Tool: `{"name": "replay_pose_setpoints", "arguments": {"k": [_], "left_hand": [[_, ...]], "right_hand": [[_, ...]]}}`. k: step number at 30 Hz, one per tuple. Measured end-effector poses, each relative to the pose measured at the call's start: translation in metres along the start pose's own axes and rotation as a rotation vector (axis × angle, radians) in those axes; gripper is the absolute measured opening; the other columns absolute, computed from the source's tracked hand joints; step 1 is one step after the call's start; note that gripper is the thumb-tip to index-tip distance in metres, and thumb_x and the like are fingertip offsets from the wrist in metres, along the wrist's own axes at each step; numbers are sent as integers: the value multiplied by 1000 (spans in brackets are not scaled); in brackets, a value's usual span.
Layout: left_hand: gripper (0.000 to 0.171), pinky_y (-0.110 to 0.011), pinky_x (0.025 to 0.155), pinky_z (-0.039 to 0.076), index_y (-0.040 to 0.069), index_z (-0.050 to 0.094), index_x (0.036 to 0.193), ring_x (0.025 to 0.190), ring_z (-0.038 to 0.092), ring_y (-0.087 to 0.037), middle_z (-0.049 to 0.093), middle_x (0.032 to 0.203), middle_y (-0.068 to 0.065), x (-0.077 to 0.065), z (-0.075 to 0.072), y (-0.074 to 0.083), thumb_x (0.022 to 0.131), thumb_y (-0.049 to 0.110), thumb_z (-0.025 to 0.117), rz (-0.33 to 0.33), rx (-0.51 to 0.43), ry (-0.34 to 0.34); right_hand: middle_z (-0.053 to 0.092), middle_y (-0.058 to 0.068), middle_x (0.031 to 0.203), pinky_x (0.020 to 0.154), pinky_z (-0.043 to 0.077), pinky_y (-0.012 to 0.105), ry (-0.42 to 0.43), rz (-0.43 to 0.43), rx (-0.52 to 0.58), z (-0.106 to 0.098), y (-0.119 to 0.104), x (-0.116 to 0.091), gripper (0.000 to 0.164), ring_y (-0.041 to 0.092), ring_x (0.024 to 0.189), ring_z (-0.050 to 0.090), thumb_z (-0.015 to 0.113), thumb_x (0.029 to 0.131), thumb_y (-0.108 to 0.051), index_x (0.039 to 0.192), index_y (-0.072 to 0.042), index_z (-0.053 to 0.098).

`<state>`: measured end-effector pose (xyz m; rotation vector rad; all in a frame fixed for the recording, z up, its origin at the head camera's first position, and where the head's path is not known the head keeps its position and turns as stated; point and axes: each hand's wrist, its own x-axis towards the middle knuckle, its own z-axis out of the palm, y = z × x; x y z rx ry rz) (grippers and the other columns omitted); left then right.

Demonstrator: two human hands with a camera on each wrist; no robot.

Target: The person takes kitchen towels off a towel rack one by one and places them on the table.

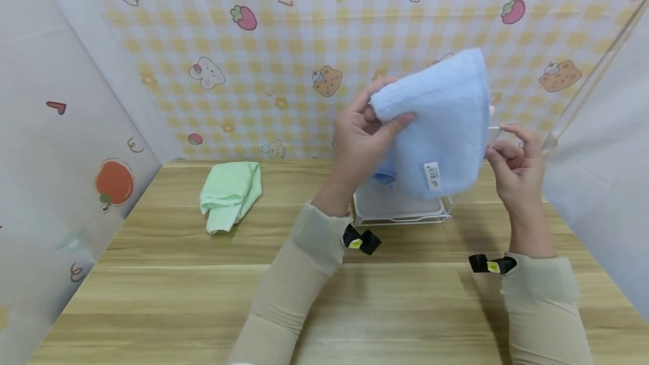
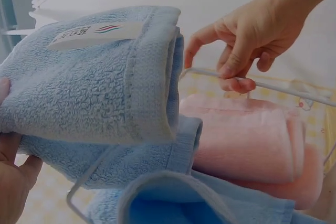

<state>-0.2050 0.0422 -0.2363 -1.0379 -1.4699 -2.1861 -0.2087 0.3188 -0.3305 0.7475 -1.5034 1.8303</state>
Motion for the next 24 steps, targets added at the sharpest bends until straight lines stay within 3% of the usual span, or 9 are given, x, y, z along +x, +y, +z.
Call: {"name": "replay_pose_setpoints", "arguments": {"k": [4,7,13,19,24], "left_hand": [[48,-41,94,57,-15,53,127,101,64,-10,61,121,-36,0,-9,5,82,-18,68,31,4,60],[47,-41,93,57,-14,53,127,99,66,-10,63,118,-36,-1,-16,3,82,-17,68,62,17,154],[46,-41,91,58,-13,53,128,99,67,-14,64,115,-35,-4,-25,-3,85,-12,69,155,29,356],[47,-34,88,59,-10,55,129,97,69,-14,70,112,-26,-2,-35,0,85,-11,69,183,-2,489],[45,-32,89,57,-10,55,128,98,69,-16,72,108,-18,1,-51,8,85,-13,67,231,-36,541]], "right_hand": [[71,15,77,72,57,26,-42,-21,101,2,2,1,43,21,74,68,43,89,28,129,13,42],[70,19,78,74,58,30,-70,-33,158,2,3,1,43,26,75,67,41,89,29,129,13,41],[70,19,79,76,59,30,-64,-30,145,3,2,0,42,26,75,67,41,89,29,129,13,42],[70,18,77,76,59,30,-55,-22,140,4,2,0,42,25,73,67,41,89,29,129,13,42],[71,17,78,75,59,29,-51,-22,125,4,2,0,42,25,75,68,40,90,28,129,13,42]]}}
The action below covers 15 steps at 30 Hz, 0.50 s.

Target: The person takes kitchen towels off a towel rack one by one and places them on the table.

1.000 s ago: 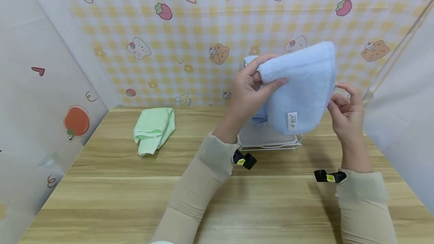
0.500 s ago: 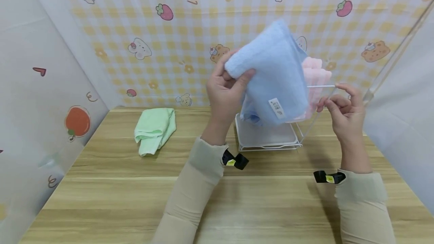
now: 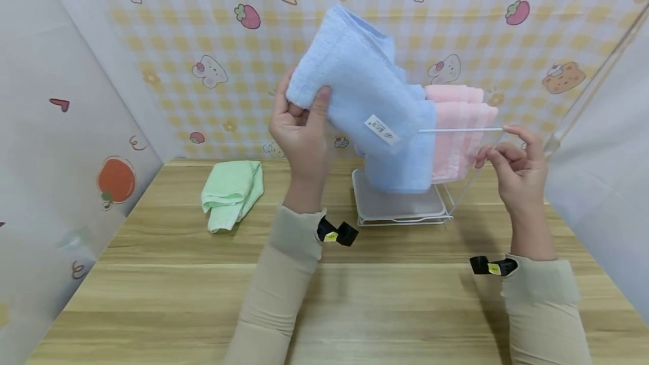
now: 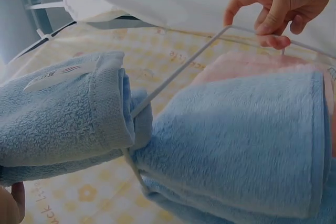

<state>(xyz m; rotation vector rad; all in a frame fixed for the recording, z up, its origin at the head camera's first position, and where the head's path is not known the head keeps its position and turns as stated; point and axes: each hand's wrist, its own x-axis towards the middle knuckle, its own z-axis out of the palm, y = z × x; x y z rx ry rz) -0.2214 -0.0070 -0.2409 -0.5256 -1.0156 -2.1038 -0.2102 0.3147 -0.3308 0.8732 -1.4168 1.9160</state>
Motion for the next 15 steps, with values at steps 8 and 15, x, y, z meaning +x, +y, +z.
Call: {"name": "replay_pose_setpoints", "arguments": {"k": [8,15], "left_hand": [[40,-32,90,57,-8,57,125,98,69,-18,73,105,-12,11,-21,3,86,-12,68,19,39,37],[42,-32,89,57,-6,59,123,99,70,-20,74,105,-12,22,-38,12,83,-13,70,29,94,37]], "right_hand": [[71,17,79,74,59,28,-1,-5,-17,0,0,0,43,24,75,68,40,90,28,130,13,42],[71,17,79,74,59,28,12,-12,-20,1,1,-1,42,24,74,67,41,90,28,129,13,43]]}}
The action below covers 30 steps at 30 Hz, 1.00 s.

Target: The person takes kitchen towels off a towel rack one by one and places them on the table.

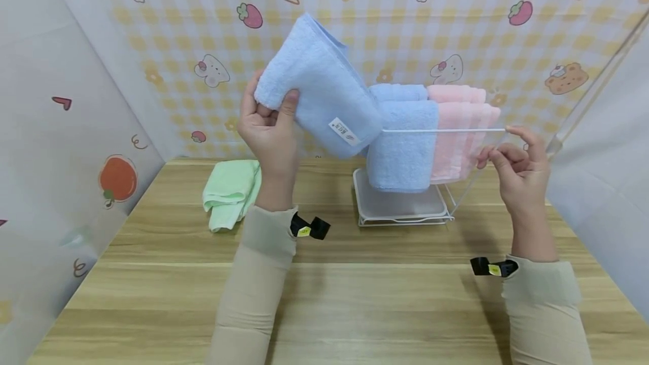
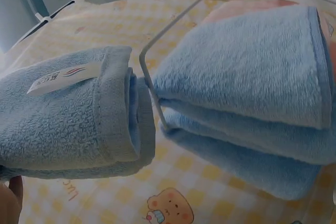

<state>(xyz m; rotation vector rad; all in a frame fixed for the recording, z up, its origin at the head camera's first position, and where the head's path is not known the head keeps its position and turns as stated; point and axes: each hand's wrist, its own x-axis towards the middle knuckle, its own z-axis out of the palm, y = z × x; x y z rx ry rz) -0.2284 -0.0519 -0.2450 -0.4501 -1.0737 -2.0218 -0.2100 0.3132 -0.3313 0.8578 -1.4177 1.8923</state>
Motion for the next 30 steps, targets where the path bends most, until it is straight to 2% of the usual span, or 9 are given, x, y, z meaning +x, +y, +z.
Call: {"name": "replay_pose_setpoints", "arguments": {"k": [12,20,26,30], "left_hand": [[39,-31,81,60,-1,64,120,91,72,-18,75,101,-8,7,-37,-3,83,-4,76,-20,245,-192],[40,-26,76,61,-1,63,122,86,73,-12,75,93,11,11,-67,-3,84,-1,77,-138,389,-297],[42,-21,72,59,3,64,124,82,71,-8,75,90,12,13,-85,-1,84,1,76,-248,451,-357],[41,-18,68,58,4,64,125,76,70,-6,74,86,13,15,-98,3,86,3,76,-313,518,-412]], "right_hand": [[71,18,79,73,59,29,20,-9,45,-1,1,1,41,26,73,67,41,89,28,127,14,45],[71,17,78,74,59,29,12,-8,27,0,3,1,40,25,73,67,42,90,27,128,13,44],[71,17,77,73,59,28,41,-9,14,0,2,1,40,24,72,68,42,90,27,127,13,46],[71,17,76,73,58,29,42,-7,45,1,3,1,39,25,72,67,42,90,27,126,14,46]]}}
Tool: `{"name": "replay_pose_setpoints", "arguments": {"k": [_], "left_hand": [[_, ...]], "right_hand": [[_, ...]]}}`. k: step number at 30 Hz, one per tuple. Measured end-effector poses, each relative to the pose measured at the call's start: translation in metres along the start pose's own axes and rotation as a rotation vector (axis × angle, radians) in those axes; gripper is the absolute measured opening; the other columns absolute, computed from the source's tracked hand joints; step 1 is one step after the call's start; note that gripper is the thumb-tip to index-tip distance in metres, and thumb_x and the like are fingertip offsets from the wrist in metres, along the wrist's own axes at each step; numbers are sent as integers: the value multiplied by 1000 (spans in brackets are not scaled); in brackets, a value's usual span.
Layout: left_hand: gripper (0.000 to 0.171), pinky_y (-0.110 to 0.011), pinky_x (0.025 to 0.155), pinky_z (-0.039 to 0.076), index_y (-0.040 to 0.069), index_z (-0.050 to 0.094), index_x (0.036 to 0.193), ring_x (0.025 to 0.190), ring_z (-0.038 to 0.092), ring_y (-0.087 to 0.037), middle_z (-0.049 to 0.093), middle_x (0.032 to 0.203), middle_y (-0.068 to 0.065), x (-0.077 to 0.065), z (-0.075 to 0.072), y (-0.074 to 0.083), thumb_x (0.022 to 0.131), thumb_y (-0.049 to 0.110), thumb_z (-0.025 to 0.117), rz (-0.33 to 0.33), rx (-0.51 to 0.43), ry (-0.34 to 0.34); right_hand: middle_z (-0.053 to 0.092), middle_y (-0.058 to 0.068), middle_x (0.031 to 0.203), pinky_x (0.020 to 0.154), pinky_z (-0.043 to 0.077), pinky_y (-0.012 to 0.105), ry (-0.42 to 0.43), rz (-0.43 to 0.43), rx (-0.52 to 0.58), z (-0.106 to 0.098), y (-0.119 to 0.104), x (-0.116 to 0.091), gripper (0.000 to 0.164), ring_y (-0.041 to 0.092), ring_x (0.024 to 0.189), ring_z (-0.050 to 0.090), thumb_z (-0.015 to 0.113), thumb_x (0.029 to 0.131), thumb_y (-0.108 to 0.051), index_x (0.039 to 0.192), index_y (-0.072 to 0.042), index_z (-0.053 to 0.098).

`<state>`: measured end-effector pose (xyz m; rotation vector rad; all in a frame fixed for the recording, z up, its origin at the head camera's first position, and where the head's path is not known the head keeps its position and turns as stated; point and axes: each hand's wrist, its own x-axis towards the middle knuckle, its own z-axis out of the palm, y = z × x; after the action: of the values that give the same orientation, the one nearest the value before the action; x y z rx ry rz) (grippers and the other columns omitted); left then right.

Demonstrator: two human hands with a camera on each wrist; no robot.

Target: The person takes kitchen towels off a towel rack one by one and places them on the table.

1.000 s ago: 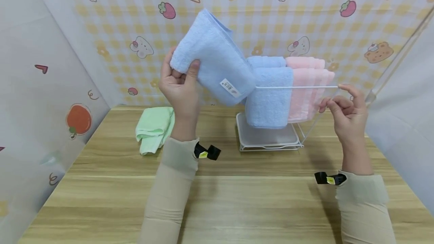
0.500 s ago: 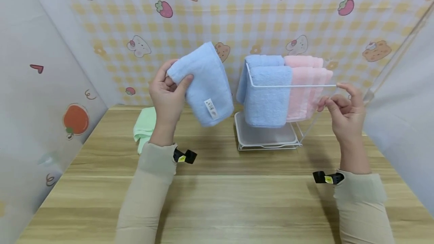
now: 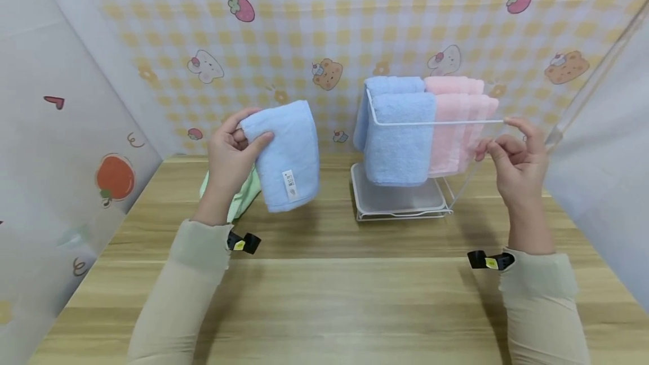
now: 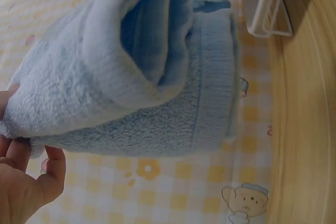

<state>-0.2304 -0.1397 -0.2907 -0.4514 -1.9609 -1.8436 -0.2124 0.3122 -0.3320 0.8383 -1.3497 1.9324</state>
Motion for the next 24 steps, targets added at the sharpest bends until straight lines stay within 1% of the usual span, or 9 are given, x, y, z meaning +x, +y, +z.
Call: {"name": "replay_pose_setpoints", "arguments": {"k": [3,7,12,14,18,21,22,24], "left_hand": [[41,-17,66,58,1,63,126,74,69,-4,73,85,15,-2,-8,-2,87,5,75,-31,66,-62],[44,-17,65,58,-1,61,129,73,68,-1,73,83,16,-5,-18,-6,88,10,75,-101,147,-148],[46,-20,68,59,-3,57,131,77,71,-1,73,83,18,-10,-27,-11,90,9,73,-196,170,-247],[46,-20,68,59,-4,56,132,76,71,-1,73,81,20,-11,-31,-14,90,6,72,-217,176,-283],[47,-20,67,59,-4,54,135,75,70,-1,72,79,20,-13,-39,-18,91,5,71,-257,206,-333],[48,-21,65,59,-2,55,135,73,68,-1,72,78,17,-12,-43,-24,91,7,71,-297,236,-356],[48,-20,64,58,-1,55,136,71,67,-1,71,76,16,-11,-44,-27,92,9,71,-312,254,-364],[47,-18,57,52,3,56,136,61,57,0,62,66,14,-8,-46,-33,92,12,71,-329,302,-371]], "right_hand": [[70,17,76,73,58,30,-3,10,27,0,1,0,38,26,73,67,43,90,27,125,13,46],[70,16,76,73,58,29,-1,20,5,0,0,0,38,25,73,67,44,91,25,126,12,46],[70,15,76,72,58,28,4,23,-21,0,-1,0,39,24,73,67,43,91,25,127,11,46],[70,15,76,72,58,28,4,20,-23,-1,-1,0,39,24,73,67,43,91,26,127,12,46],[71,16,77,71,58,28,-2,18,-15,-1,-2,0,39,24,74,68,42,91,26,127,12,45],[71,15,77,72,58,28,-2,19,-36,0,-2,0,39,23,74,67,42,91,26,127,12,45],[71,14,77,72,58,28,0,18,-49,0,-2,0,39,23,73,67,42,91,26,128,12,45],[71,13,76,72,58,27,4,16,-76,0,-2,0,39,22,72,67,43,91,25,128,11,44]]}}
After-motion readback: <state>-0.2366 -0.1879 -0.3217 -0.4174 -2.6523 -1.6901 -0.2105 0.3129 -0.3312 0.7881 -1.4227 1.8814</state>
